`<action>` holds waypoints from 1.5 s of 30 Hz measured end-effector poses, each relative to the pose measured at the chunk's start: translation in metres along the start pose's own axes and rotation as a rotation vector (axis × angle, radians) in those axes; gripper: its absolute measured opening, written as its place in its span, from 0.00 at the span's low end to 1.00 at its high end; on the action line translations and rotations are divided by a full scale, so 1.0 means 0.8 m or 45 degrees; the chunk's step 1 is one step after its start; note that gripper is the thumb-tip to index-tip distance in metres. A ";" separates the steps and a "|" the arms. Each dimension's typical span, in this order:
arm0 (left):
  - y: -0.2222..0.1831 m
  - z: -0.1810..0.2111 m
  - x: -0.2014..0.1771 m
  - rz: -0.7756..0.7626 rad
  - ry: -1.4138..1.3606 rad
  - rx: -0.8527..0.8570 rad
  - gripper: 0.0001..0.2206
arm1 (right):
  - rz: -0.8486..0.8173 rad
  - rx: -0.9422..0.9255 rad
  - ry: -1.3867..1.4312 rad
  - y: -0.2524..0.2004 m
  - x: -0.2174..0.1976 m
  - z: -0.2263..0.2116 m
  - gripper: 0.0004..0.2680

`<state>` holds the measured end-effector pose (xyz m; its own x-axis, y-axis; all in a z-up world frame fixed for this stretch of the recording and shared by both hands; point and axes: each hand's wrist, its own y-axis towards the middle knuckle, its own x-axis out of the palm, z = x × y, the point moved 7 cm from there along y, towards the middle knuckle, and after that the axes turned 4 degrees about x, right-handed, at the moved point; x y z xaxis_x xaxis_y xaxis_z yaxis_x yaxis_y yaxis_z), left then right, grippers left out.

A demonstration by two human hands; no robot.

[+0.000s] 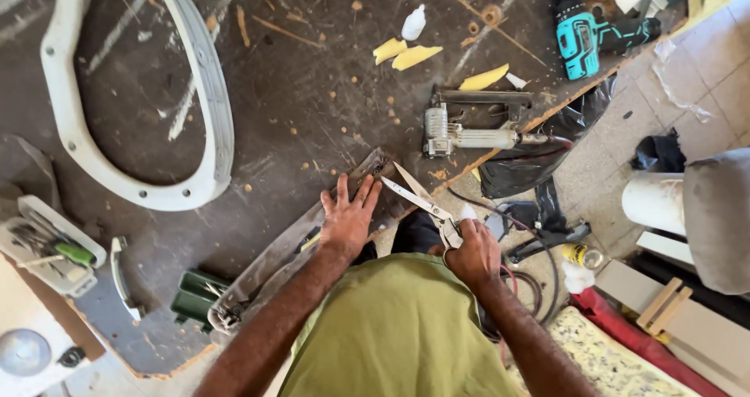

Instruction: Repairing or upholstering a long interior component by gluing and stapling fabric

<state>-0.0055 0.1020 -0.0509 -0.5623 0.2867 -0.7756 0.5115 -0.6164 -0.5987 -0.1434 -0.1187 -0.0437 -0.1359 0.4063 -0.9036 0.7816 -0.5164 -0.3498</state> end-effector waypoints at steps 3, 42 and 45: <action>-0.002 0.001 -0.007 -0.005 0.003 0.003 0.40 | 0.087 -0.055 0.003 -0.003 0.000 -0.002 0.28; -0.008 0.004 0.003 0.295 -0.052 -0.044 0.34 | -0.009 0.122 -0.342 0.132 -0.054 -0.038 0.06; -0.012 0.007 0.004 0.465 -0.117 -0.023 0.35 | 0.244 0.024 -0.379 0.195 -0.134 -0.026 0.07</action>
<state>-0.0161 0.1050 -0.0466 -0.3964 -0.0175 -0.9179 0.7001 -0.6526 -0.2899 0.0054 -0.2273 0.0041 -0.1614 0.0645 -0.9848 0.7991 -0.5771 -0.1688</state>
